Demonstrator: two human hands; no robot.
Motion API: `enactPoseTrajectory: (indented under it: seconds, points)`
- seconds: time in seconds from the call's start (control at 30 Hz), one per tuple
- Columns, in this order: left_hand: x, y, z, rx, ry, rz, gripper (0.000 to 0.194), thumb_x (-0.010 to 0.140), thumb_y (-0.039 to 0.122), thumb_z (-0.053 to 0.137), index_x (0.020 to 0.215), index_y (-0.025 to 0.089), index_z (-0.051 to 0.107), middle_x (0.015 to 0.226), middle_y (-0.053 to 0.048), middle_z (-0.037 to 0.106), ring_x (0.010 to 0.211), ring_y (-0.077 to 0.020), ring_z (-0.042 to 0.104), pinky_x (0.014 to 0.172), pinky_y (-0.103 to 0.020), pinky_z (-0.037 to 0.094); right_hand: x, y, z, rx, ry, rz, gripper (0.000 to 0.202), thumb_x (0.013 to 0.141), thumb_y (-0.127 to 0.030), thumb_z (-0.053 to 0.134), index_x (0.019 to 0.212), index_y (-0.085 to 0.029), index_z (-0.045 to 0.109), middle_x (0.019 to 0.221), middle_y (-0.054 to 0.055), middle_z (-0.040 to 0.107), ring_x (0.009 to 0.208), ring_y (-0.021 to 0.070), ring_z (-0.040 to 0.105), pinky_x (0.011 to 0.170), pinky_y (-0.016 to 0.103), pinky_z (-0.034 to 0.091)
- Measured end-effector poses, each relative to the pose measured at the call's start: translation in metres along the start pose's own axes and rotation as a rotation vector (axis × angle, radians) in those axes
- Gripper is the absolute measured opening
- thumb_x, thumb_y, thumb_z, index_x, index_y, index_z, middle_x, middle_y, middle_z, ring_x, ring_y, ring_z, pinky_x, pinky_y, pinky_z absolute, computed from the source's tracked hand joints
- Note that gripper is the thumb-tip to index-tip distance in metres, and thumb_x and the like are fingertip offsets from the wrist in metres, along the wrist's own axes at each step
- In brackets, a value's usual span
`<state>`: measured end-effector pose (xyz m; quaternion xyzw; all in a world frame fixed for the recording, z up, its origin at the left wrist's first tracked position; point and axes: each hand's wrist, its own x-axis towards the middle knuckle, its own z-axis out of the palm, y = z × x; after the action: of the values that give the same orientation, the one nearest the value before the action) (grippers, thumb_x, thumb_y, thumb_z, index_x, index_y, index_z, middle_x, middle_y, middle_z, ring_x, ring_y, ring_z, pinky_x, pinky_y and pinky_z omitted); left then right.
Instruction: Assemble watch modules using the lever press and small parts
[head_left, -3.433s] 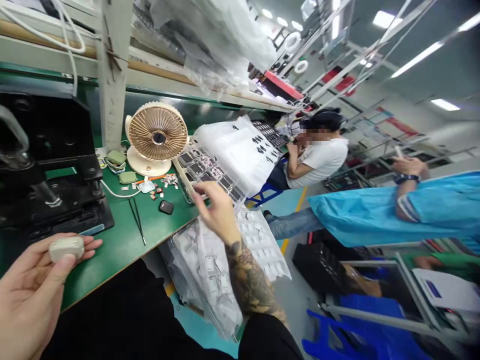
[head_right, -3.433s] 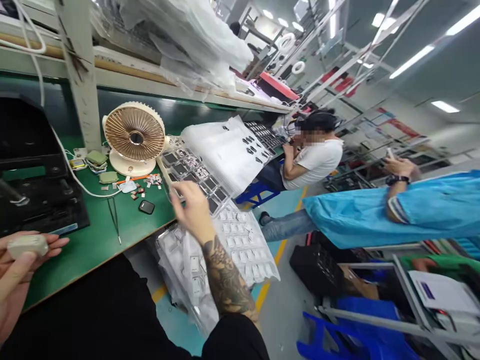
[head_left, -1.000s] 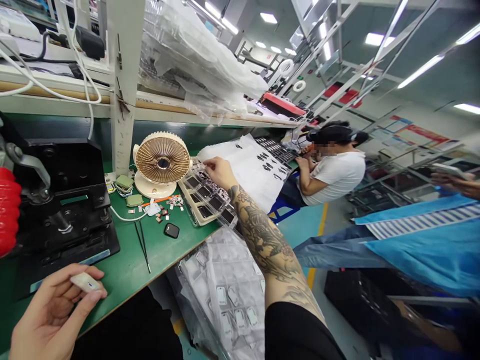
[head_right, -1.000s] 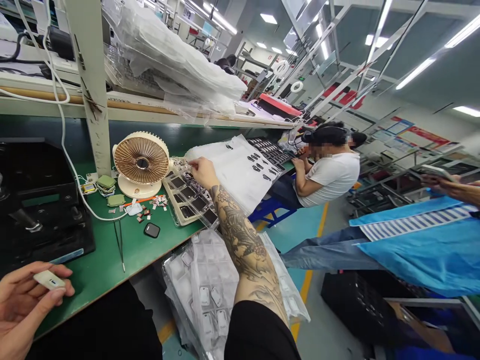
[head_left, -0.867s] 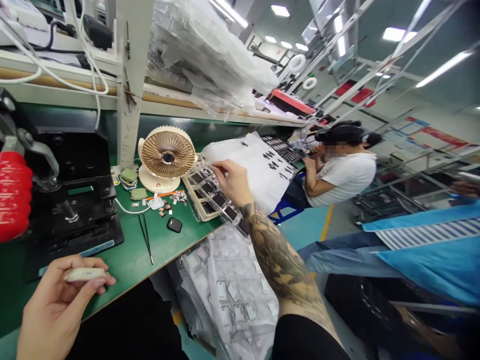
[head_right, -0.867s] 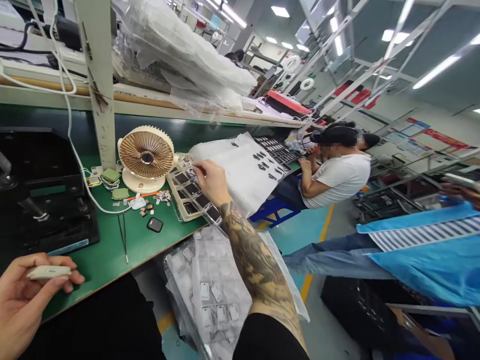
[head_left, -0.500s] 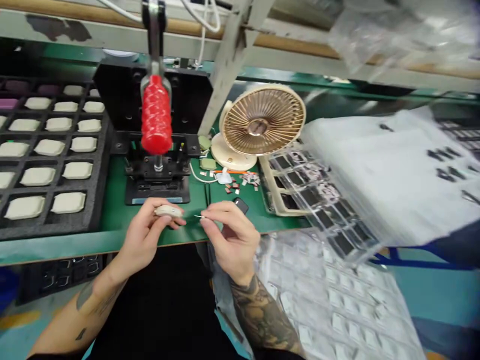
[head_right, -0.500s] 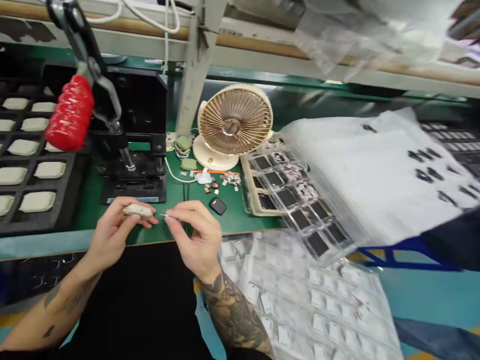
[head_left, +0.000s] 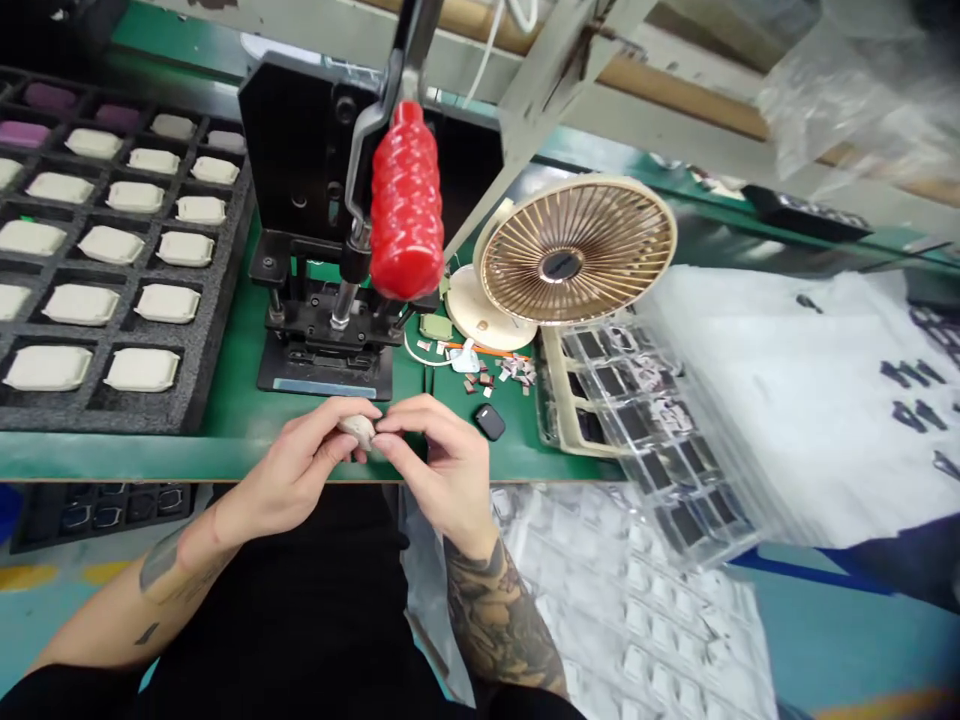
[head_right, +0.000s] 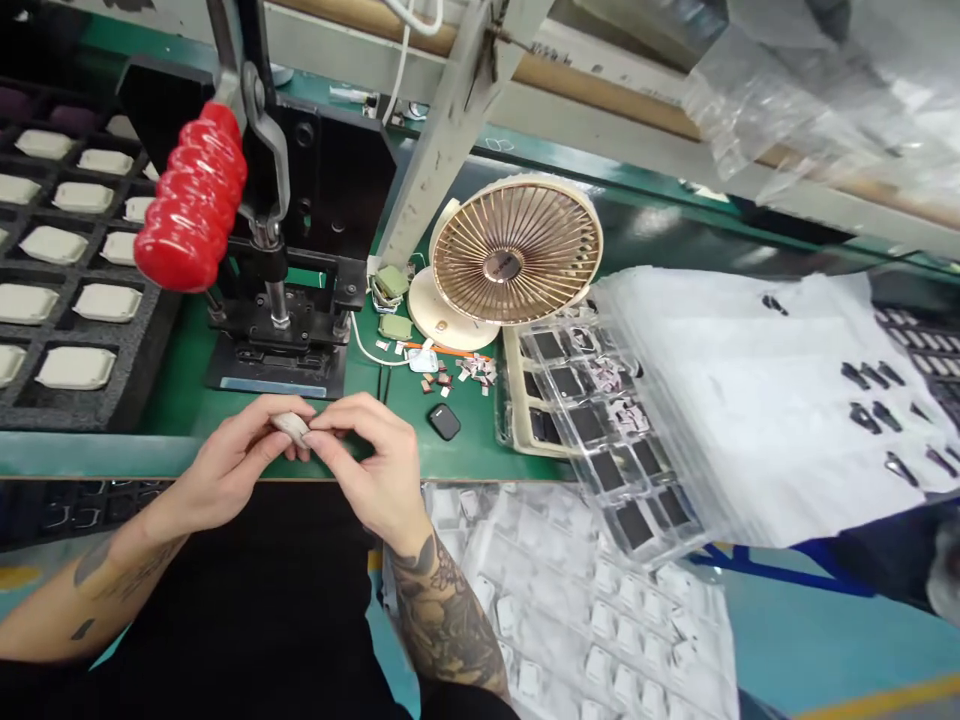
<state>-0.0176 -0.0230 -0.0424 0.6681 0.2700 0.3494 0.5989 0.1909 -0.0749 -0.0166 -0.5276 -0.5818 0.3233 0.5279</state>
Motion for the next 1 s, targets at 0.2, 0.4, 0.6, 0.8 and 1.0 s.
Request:
enactPoseTrajectory:
  seconds: [0.2,0.4,0.6,0.8,1.0]
  points:
    - [0.000,0.003,-0.006,0.101,-0.163,0.101,0.024,0.122,0.026,0.047,0.131,0.026,0.069,0.108,-0.006,0.065,0.090,-0.0185,0.064,0.083,-0.033,0.054,0.000,-0.001,-0.007,0.087,-0.137,0.179,0.031,0.099,-0.052,0.089,0.091,-0.024,0.078,0.090,0.002,0.071,0.079,0.0160,0.064,0.070,0.031,0.054]
    - [-0.007,0.006,-0.005,0.068,-0.165,0.010,0.025,0.117,0.030,0.062,0.142,0.029,0.067,0.110,-0.005,0.068,0.092,-0.0187,0.067,0.084,-0.031,0.054,-0.022,-0.003,-0.009,0.045,-0.039,0.122,0.029,0.096,-0.049,0.091,0.091,-0.024,0.078,0.087,0.000,0.071,0.071,0.0139,0.062,0.065,0.030,0.053]
    - [-0.020,0.008,-0.008,0.018,0.096,-0.132,0.041,0.116,0.034,0.065,0.155,0.031,0.050,0.105,-0.002,0.062,0.078,-0.0153,0.056,0.070,-0.027,0.048,-0.036,0.004,-0.029,-0.388,0.253,-0.125,0.007,0.109,-0.030,0.072,0.111,-0.026,0.078,0.102,0.007,0.077,0.090,0.0217,0.072,0.080,0.039,0.061]
    - [-0.024,0.007,-0.020,0.147,0.011,-0.187,0.032,0.120,0.038,0.057,0.150,0.033,0.047,0.109,-0.002,0.060,0.085,-0.0160,0.056,0.075,-0.027,0.050,-0.031,0.025,-0.031,-0.929,0.052,0.045,0.034,0.110,-0.025,0.060,0.142,-0.020,0.069,0.102,0.008,0.076,0.093,0.0262,0.072,0.086,0.041,0.058]
    - [-0.018,0.016,-0.039,0.429,0.017,-0.101,0.054,0.116,0.042,0.066,0.169,0.042,0.055,0.131,-0.007,0.063,0.108,-0.0208,0.067,0.092,-0.032,0.060,-0.015,0.012,-0.040,-0.848,0.078,-0.073,0.027,0.111,-0.027,0.063,0.137,-0.020,0.069,0.095,0.003,0.071,0.085,0.0204,0.069,0.078,0.036,0.058]
